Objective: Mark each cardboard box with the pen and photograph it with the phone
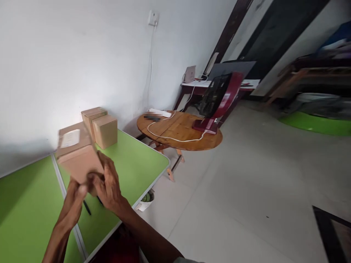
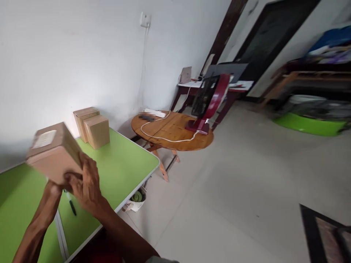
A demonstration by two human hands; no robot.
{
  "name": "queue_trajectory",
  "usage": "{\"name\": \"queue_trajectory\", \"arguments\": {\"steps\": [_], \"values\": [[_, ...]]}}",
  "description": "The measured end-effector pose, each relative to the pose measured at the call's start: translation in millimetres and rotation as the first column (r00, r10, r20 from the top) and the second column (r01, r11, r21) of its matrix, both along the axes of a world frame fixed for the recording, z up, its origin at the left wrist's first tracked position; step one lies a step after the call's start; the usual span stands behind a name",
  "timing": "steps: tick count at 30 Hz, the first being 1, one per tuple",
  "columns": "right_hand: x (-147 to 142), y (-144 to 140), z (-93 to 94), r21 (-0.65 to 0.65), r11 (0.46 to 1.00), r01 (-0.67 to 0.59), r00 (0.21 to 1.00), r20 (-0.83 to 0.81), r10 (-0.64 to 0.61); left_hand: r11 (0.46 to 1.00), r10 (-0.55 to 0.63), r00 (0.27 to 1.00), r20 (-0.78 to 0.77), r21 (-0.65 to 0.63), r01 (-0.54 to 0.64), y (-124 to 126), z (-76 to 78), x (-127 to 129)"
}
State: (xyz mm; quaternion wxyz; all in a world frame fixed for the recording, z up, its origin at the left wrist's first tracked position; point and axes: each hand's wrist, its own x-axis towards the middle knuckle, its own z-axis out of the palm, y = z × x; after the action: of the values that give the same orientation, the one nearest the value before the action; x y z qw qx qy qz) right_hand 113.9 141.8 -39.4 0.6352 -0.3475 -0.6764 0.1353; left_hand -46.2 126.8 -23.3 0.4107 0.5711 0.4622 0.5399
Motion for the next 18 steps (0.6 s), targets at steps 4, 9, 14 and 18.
{"name": "queue_trajectory", "arguments": {"steps": [4,9,14,18], "values": [[35.7,40.7,-51.9,0.001,0.935,0.355,0.934,0.044,-0.355,0.960,-0.263,0.961,0.080,-0.076,0.269,82.8,8.1,64.7],[61.7,115.5,-121.1,-0.058,0.871,0.487,0.871,0.097,-0.481,0.904,-0.402,0.909,0.111,-0.109,0.413,178.4,-24.4,103.2],[55.5,159.1,-156.7,-0.135,0.915,0.379,0.923,0.130,-0.363,0.935,-0.309,0.950,0.033,-0.172,0.310,226.7,-52.7,82.0],[42.6,172.7,-163.9,-0.229,0.927,0.298,0.954,0.061,-0.292,0.955,-0.213,0.968,-0.131,-0.237,0.179,240.8,-55.2,56.8]]}}
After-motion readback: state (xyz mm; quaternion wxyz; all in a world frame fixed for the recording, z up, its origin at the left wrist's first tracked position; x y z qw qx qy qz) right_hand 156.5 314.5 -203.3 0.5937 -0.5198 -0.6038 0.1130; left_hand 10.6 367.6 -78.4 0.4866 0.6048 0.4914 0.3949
